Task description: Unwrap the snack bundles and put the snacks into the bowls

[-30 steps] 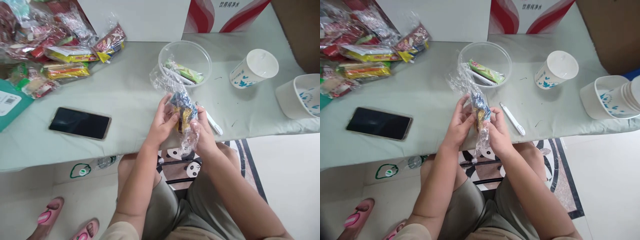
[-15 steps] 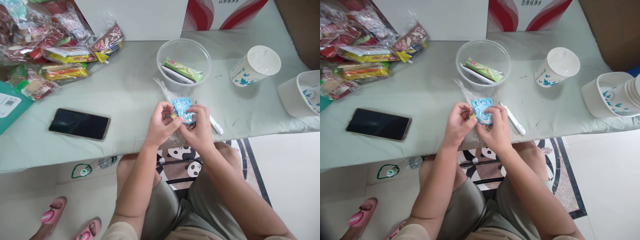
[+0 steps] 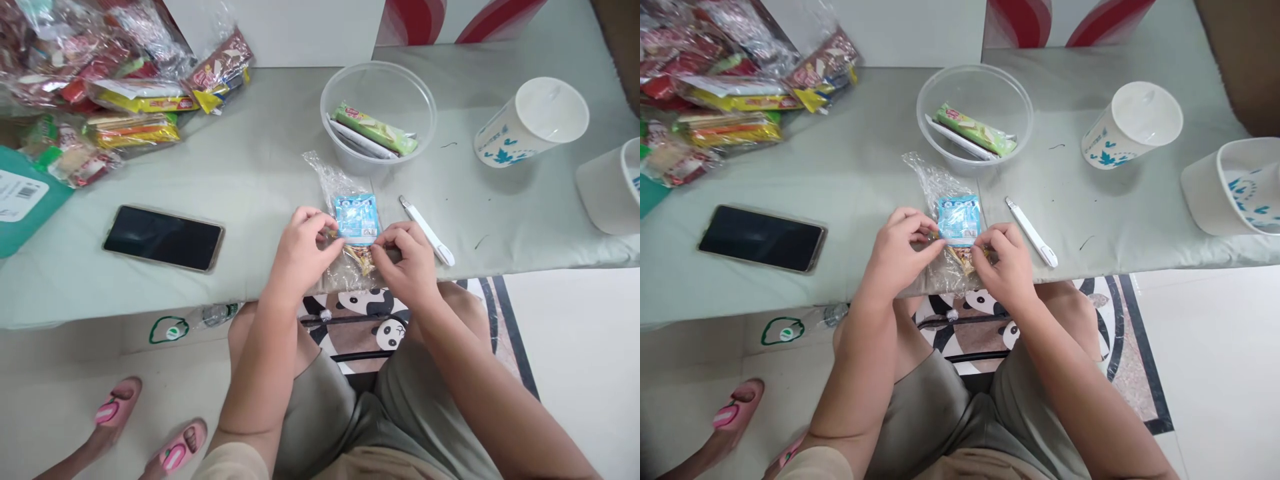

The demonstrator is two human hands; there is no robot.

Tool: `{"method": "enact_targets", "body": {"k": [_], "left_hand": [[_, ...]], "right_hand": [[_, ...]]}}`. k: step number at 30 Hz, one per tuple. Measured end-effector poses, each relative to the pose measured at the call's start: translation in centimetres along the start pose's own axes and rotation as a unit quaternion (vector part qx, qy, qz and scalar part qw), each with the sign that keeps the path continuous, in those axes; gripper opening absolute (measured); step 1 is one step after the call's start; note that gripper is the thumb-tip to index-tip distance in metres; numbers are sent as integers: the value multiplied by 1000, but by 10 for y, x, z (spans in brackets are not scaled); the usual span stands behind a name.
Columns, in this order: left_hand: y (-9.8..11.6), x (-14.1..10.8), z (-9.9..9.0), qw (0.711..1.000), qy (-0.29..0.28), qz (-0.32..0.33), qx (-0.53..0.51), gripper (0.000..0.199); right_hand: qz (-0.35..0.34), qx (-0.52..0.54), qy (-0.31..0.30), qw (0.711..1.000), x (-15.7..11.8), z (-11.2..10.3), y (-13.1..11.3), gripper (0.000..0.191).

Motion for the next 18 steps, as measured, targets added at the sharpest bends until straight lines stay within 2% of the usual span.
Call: {"method": "enact_targets", "body": {"k": [1, 3, 6, 10, 14, 18], "left_hand": [[-2, 1, -1, 1000, -4, 0, -8, 6], [-3, 2, -3, 1000, -1, 8, -11, 11], [-3, 2, -10, 999, 23, 28, -26, 11], [-8, 1, -19, 997, 58, 10, -48, 14], [-11, 1, -26, 996, 84, -4, -34, 23], [-4, 3, -25, 995, 102, 19, 3, 25]], "right_hand": [[2, 3, 1, 1000, 0, -1, 0, 4], [8, 13, 1, 1000, 0, -2, 2, 6], [21, 32, 10, 999, 1, -6, 8, 7], [44, 64, 25, 997, 1, -10, 21, 8], [55, 95, 40, 993, -2, -10, 28, 8], [58, 96, 32, 993, -3, -11, 22, 2]]}}
Point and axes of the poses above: each hand's wrist, its own x-axis towards the middle knuckle, its own z-axis out of the palm, y = z × x, the point moved 10 cm from there along x, towards the middle knuckle, and after that the axes turned 7 degrees about -y, right-handed, at the moved point
